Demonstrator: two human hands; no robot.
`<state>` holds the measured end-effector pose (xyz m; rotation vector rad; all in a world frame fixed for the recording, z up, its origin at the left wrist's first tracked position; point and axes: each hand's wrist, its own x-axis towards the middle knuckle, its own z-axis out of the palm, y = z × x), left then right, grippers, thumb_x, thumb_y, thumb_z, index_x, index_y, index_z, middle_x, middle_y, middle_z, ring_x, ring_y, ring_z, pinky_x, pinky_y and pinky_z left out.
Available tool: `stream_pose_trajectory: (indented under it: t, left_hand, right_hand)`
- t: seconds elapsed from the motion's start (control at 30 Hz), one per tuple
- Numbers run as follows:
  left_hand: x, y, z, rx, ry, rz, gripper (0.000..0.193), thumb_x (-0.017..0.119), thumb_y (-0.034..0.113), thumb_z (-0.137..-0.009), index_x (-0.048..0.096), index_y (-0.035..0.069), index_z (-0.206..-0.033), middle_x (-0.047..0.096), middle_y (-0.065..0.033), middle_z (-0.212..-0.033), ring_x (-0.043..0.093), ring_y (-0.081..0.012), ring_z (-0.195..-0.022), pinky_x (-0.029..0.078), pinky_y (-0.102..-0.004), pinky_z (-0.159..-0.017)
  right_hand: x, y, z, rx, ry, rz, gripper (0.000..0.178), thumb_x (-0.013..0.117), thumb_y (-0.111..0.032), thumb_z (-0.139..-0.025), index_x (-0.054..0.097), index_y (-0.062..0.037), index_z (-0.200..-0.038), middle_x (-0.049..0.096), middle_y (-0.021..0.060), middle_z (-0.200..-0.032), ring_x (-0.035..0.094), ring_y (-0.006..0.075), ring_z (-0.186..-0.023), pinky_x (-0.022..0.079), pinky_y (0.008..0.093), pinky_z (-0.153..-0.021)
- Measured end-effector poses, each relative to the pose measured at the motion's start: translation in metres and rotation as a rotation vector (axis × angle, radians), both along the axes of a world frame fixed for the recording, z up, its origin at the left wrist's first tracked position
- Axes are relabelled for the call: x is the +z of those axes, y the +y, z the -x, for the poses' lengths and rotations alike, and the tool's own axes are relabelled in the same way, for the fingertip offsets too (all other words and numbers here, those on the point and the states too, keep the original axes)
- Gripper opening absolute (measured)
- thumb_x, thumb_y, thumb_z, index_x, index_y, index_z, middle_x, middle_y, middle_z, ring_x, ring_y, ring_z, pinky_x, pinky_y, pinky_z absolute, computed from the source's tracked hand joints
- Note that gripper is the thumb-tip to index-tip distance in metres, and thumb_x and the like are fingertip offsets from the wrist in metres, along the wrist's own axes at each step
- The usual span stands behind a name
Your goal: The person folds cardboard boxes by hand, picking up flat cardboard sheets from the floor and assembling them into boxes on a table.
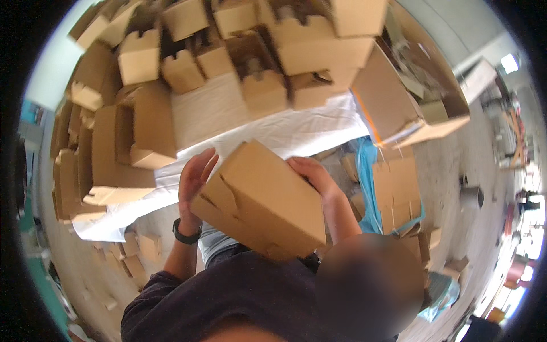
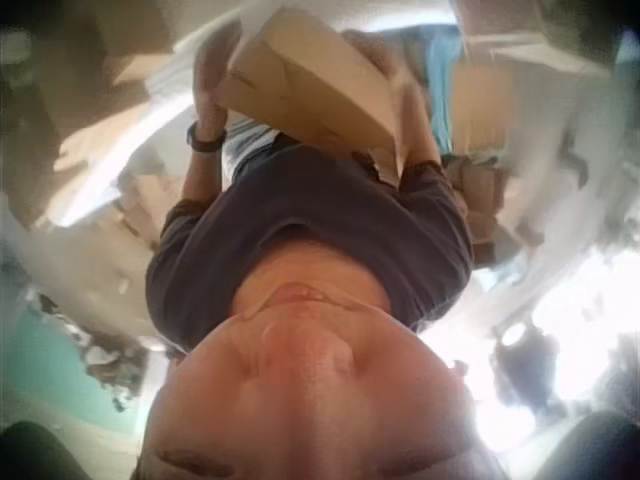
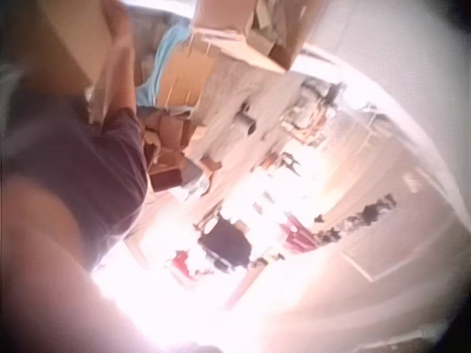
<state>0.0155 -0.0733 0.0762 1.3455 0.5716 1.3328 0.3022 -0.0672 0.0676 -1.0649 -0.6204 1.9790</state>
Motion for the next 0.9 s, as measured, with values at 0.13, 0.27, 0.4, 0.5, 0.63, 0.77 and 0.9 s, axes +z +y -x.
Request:
stream_pose_trajectory:
  t: [0.13, 0.27, 0.4, 0.5, 0.63, 0.77, 0.9]
  left_hand:
    - [0.002, 0.001, 0.056, 0.267, -0.028, -0.073, 0.095, 0.070, 0.051, -0.080, 0.028, -0.002, -0.147, 0.038, -0.0203, -0.148, 0.037, -0.0302, -0.138, 0.029, -0.0434, -0.114]
    - [-0.020, 0.016, 0.067, 0.606, -0.142, 0.190, 0.070, 0.067, 0.021, -0.091, 0.030, -0.003, -0.146, 0.047, -0.0126, -0.139, 0.045, -0.0196, -0.127, 0.038, -0.0338, -0.105]
    - [-0.055, 0.028, 0.061, 0.670, -0.047, 0.266, 0.057, 0.065, 0.022, -0.095, 0.039, -0.002, -0.139, 0.054, -0.0108, -0.128, 0.052, -0.0183, -0.117, 0.041, -0.0313, -0.100]
    - [-0.055, 0.024, 0.047, 0.693, 0.059, 0.220, 0.051, 0.065, 0.020, -0.093, 0.044, -0.001, -0.134, 0.059, -0.0132, -0.121, 0.055, -0.0198, -0.114, 0.042, -0.0333, -0.099]
    - [-0.047, 0.017, 0.038, 0.739, 0.256, 0.150, 0.050, 0.066, 0.017, -0.091, 0.046, -0.001, -0.132, 0.060, -0.0155, -0.121, 0.056, -0.0229, -0.115, 0.043, -0.0338, -0.099]
    - [-0.039, 0.019, 0.040, 0.740, 0.427, 0.047, 0.055, 0.073, 0.013, -0.083, 0.049, 0.002, -0.132, 0.056, -0.0160, -0.129, 0.057, -0.0277, -0.116, 0.045, -0.0359, -0.098]
    - [-0.016, 0.020, 0.046, 0.732, 0.684, -0.157, 0.062, 0.082, 0.012, -0.072, 0.054, 0.006, -0.126, 0.051, -0.0143, -0.133, 0.055, -0.0325, -0.116, 0.047, -0.0393, -0.096]
  right_hand:
    - [0.014, 0.092, 0.078, 0.184, -0.225, -0.152, 0.023, 0.057, -0.021, -0.096, 0.064, -0.0021, -0.106, 0.066, 0.0031, -0.089, 0.062, 0.0105, -0.081, 0.050, 0.0262, -0.071]
    - [0.000, 0.134, 0.118, 0.017, -0.117, -0.266, 0.032, 0.057, -0.022, -0.097, 0.061, -0.0003, -0.119, 0.067, 0.0080, -0.104, 0.059, 0.0138, -0.101, 0.048, 0.0266, -0.086]
    - [-0.018, 0.116, 0.102, -0.209, -0.422, -0.498, 0.032, 0.051, -0.022, -0.100, 0.062, 0.0002, -0.120, 0.065, 0.0094, -0.115, 0.056, 0.0162, -0.112, 0.040, 0.0294, -0.100]
    - [0.010, 0.077, 0.109, -0.392, -0.748, -0.708, 0.034, 0.046, -0.022, -0.102, 0.064, 0.0014, -0.119, 0.064, 0.0102, -0.119, 0.055, 0.0177, -0.116, 0.037, 0.0305, -0.103]
    - [0.040, 0.043, 0.118, -0.065, -0.827, -1.142, 0.034, 0.068, -0.016, -0.086, 0.064, -0.0044, -0.118, 0.064, 0.0115, -0.119, 0.061, 0.0225, -0.105, 0.043, 0.0310, -0.096]
    - [0.069, 0.035, 0.131, 0.139, -1.325, -1.370, 0.054, 0.080, -0.012, -0.068, 0.062, -0.0063, -0.119, 0.062, 0.0153, -0.118, 0.061, 0.0321, -0.106, 0.048, 0.0372, -0.093]
    - [0.054, 0.039, 0.120, 0.146, -1.324, -1.392, 0.060, 0.082, -0.010, -0.066, 0.060, -0.0026, -0.121, 0.063, 0.0159, -0.116, 0.064, 0.0346, -0.102, 0.053, 0.0405, -0.088]
